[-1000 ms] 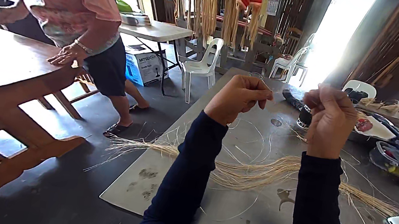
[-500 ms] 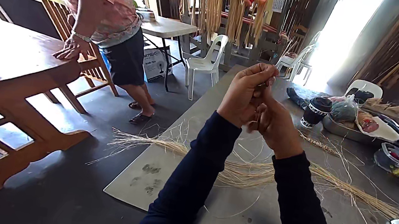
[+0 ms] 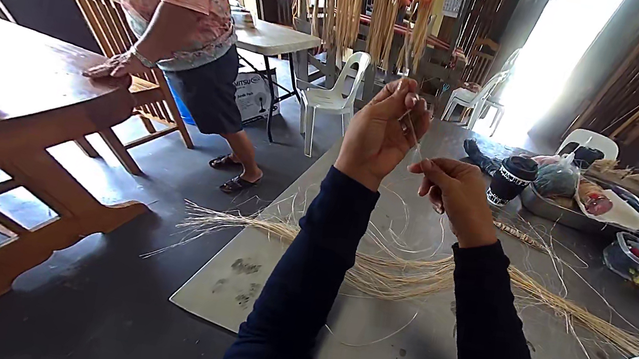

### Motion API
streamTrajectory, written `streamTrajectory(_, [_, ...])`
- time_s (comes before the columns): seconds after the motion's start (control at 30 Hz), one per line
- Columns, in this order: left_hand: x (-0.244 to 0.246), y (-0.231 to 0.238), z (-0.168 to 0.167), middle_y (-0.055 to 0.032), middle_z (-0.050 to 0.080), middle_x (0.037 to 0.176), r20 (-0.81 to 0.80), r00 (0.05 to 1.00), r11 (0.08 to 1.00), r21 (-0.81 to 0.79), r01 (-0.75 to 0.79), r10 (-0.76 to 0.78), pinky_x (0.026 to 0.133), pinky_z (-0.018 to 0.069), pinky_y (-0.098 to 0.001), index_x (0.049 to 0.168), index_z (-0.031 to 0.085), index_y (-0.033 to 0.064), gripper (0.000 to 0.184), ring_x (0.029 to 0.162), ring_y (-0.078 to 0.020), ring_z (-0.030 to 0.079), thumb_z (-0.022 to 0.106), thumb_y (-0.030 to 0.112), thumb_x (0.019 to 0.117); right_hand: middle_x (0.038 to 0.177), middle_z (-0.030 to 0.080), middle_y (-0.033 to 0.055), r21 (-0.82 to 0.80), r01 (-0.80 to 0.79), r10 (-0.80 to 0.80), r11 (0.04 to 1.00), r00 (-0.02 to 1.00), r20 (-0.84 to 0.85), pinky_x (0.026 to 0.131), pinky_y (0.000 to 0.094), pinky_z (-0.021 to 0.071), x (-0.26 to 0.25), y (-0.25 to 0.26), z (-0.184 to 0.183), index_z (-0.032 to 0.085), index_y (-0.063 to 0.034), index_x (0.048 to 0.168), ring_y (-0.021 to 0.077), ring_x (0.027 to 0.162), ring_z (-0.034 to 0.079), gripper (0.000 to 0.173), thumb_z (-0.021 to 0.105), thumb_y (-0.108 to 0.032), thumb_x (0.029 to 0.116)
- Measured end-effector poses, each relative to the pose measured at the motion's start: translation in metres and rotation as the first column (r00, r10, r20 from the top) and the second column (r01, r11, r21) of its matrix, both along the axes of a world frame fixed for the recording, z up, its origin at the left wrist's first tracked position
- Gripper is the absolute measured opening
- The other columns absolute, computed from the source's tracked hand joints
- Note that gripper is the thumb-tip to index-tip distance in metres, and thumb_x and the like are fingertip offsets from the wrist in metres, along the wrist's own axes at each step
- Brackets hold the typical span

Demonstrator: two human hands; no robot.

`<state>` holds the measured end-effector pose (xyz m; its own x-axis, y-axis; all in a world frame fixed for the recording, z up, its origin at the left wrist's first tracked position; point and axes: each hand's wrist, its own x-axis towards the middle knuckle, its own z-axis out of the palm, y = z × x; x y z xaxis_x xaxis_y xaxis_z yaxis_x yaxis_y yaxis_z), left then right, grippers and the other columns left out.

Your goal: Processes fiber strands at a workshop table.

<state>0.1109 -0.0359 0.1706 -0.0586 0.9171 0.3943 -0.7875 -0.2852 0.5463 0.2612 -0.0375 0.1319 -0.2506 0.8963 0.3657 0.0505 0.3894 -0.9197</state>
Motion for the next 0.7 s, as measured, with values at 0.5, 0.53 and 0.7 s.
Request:
streamTrajectory(0.5, [-0.027,0.007,-0.002,0.0067,0.052,0.068,0.184,0.976,0.981,0.176,0.083,-0.116,0.044,0.0380,-0.0096,0.093,0.052,0.0147,0.028,0.047,0.0021,0.041,0.031,0.008,0.1094,0.065,0.065,-0.0032,-0.252,-0.295,0.287,0.922,0.955,-0.069,0.047,0.0197,0.0499,0.007,0.003,-0.003,0.072,-0.0056,0.103,0.0033,0.049,0.056,0.066,0.018,-0.042,0.1126])
streamTrajectory(0.53, [-0.028,0.006,-0.002,0.0067,0.052,0.068,0.177,0.976,0.978,0.185,0.096,-0.129,0.044,0.0372,-0.0095,0.092,0.052,0.0147,0.028,0.046,0.0023,0.040,0.030,0.008,0.1094,0.067,0.066,-0.0029,-0.256,-0.320,0.312,0.912,0.947,-0.069,0.050,0.0211,0.0530,0.005,0.003,-0.002,0.072,-0.0060,0.103,0.0043,0.051,0.059,0.066,0.017,-0.042,0.1124])
streamTrajectory(0.7, [-0.022,0.004,-0.002,0.0078,0.052,0.068,0.120,0.981,0.973,0.196,0.125,-0.150,0.043,0.0365,-0.0093,0.093,0.053,0.0154,0.027,0.046,0.0028,0.040,0.031,0.011,0.1103,0.071,0.068,-0.0027,-0.246,-0.364,0.349,0.898,0.931,-0.105,0.062,0.0252,0.0601,-0.001,-0.009,-0.002,0.072,-0.0070,0.102,0.0060,0.061,0.066,0.063,0.022,-0.044,0.1126])
